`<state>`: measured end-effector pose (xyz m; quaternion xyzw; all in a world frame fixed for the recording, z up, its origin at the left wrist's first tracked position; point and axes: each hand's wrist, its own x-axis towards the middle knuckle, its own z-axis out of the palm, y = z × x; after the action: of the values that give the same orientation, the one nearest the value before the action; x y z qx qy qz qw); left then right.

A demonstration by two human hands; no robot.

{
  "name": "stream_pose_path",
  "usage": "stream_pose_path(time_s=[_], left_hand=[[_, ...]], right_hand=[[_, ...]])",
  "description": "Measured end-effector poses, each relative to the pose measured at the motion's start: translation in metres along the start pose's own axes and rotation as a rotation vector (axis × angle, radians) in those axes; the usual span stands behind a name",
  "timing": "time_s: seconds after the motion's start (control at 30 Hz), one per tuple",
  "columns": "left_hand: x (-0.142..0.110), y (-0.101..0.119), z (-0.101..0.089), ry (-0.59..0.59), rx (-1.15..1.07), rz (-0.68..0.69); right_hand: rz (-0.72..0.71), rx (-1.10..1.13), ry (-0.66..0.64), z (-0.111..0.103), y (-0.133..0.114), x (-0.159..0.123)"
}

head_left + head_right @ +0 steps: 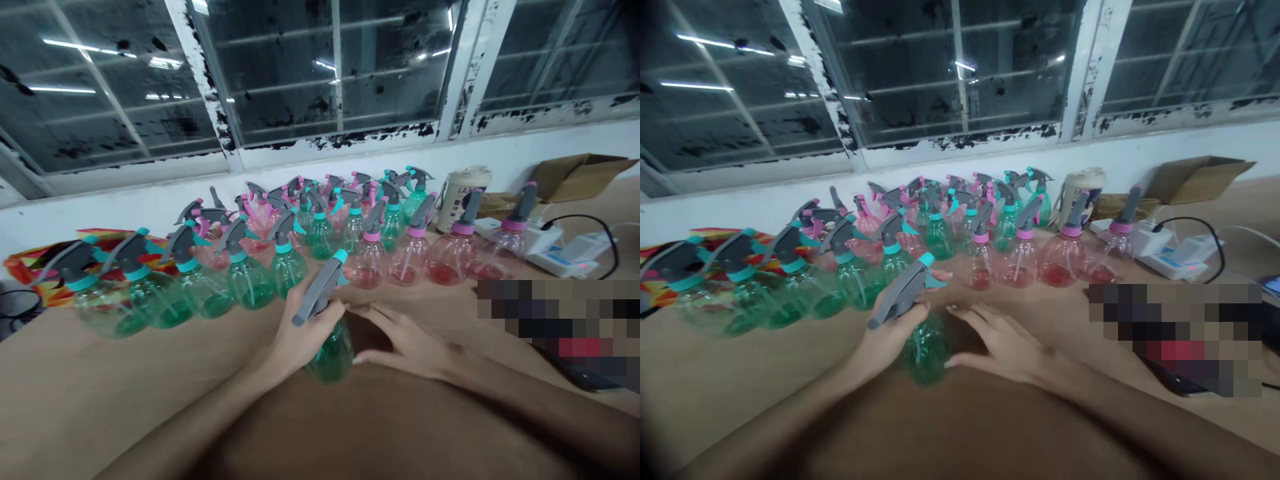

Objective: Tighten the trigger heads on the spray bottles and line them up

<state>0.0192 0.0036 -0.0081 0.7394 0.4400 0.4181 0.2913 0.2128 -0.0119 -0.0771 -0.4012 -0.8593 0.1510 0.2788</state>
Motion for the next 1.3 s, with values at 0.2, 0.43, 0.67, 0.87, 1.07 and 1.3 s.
stream_pose_path(time_s=[0.2,0.43,0.67,0.87,1.07,1.3], left_hand=[[0.012,-0.006,-0.003,-0.054,-0.045,0.034],[0.024,-0.016,-0.014,-0.052,-0.072,0.073],[0.023,-0.020,-0.017,-0.057,-0.064,0.059],[0.024,-0.017,-0.018,-0.072,-0.074,0.090],[0.022,-0.018,-0.022,-0.064,-0.067,0.072],[0.017,-0.020,-0.015,0.011,-0.057,0.053]], right_hand=[[-0.085,-0.063,-0.075,0.011,0.025,0.012],[-0.059,-0.097,-0.115,0.011,0.033,0.015],[-0.033,-0.040,-0.148,0.012,0.036,0.013],[-0.035,-0.041,-0.139,0.014,0.039,0.013],[-0.060,-0.014,-0.121,0.016,0.043,0.012],[-0.048,-0.034,-0.120,0.017,0.045,0.010]])
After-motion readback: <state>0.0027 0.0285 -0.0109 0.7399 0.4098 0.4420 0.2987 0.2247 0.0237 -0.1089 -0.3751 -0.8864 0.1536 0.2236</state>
